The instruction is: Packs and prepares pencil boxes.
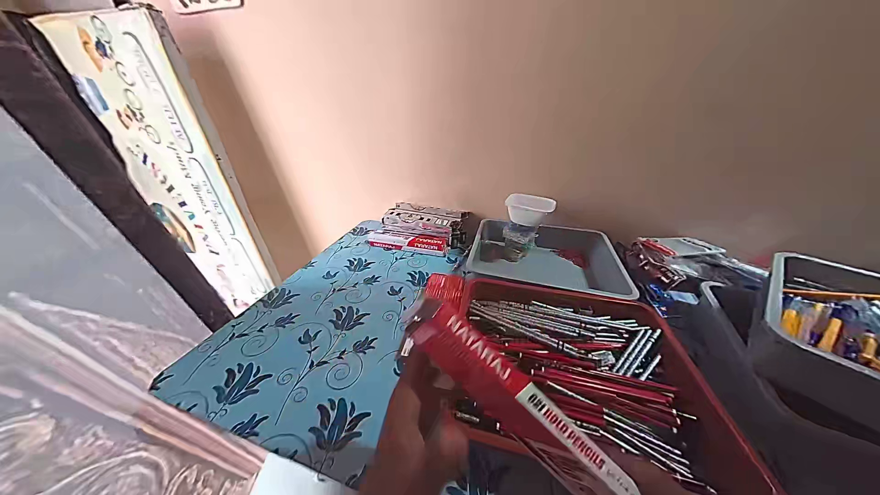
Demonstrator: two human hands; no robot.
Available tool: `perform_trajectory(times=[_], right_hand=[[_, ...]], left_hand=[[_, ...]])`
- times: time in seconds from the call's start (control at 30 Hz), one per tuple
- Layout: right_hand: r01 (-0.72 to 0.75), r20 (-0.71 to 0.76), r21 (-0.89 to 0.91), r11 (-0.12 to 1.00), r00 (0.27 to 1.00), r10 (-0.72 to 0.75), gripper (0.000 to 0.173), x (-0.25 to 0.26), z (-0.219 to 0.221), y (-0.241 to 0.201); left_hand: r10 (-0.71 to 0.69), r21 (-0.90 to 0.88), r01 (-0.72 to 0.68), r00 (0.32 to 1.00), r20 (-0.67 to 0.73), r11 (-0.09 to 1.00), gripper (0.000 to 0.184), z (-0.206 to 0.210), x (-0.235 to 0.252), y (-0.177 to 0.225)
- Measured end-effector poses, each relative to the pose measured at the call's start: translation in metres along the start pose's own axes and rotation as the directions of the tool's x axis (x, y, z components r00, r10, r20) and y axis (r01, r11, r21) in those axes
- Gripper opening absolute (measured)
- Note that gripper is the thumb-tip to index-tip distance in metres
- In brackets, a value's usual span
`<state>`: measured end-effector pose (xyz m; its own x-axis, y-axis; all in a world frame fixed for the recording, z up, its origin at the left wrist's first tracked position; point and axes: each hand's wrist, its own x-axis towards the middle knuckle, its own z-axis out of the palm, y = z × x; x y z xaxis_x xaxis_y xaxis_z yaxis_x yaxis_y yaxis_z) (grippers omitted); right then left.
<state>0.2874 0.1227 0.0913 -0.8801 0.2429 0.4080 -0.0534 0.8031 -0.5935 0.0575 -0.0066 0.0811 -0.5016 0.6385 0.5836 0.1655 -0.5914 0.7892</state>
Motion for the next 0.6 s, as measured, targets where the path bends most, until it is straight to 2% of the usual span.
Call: perform_trajectory(times=[0.07, 0.1, 0.17, 0.27, 0.4, 0.5, 0.6], right_hand=[[0.173, -0.057, -0.331, 0.928, 0.977, -0.203, 0.032, -0.002, 0.014, 0.01], [0.221, -0.068, -0.421, 0.88, 0.959, -0.274, 0.034, -0.002, 0.021, 0.017], [0.282, -0.088, -0.459, 0.843, 0.929, -0.358, 0.035, -0.004, 0.032, 0.029], [0.343, -0.067, -0.379, 0.86, 0.916, -0.395, 0.036, -0.013, 0.036, 0.04], [0.356, -0.008, -0.076, 0.932, 0.934, -0.357, 0.046, -0.022, 0.027, 0.044], [0.368, -0.043, 0.039, 0.929, 0.93, -0.366, 0.047, -0.026, 0.031, 0.05], [0.403, -0.153, 0.093, 0.91, 0.909, -0.387, 0.043, -0.03, 0.039, 0.045]], left_hand=[[0.031, -0.095, -0.032, 0.999, -0.018, 0.995, 0.069, 0.016, -0.02, 0.008], [0.036, -0.11, -0.04, 0.999, -0.031, 0.993, 0.056, 0.019, -0.025, 0.012], [0.037, -0.103, -0.042, 0.998, -0.048, 0.994, 0.04, 0.019, -0.032, 0.021], [0.053, -0.15, -0.051, 0.999, 0.011, 0.987, 0.034, 0.01, -0.039, 0.029], [0.1, -0.225, -0.085, 0.993, 0.056, 0.971, 0.034, 0.005, -0.043, 0.034], [0.04, -0.273, -0.059, 0.996, -0.075, 0.96, 0.037, 0.006, -0.044, 0.033], [-0.168, -0.315, 0.065, 0.934, -0.314, 0.947, 0.047, 0.01, -0.048, 0.029]])
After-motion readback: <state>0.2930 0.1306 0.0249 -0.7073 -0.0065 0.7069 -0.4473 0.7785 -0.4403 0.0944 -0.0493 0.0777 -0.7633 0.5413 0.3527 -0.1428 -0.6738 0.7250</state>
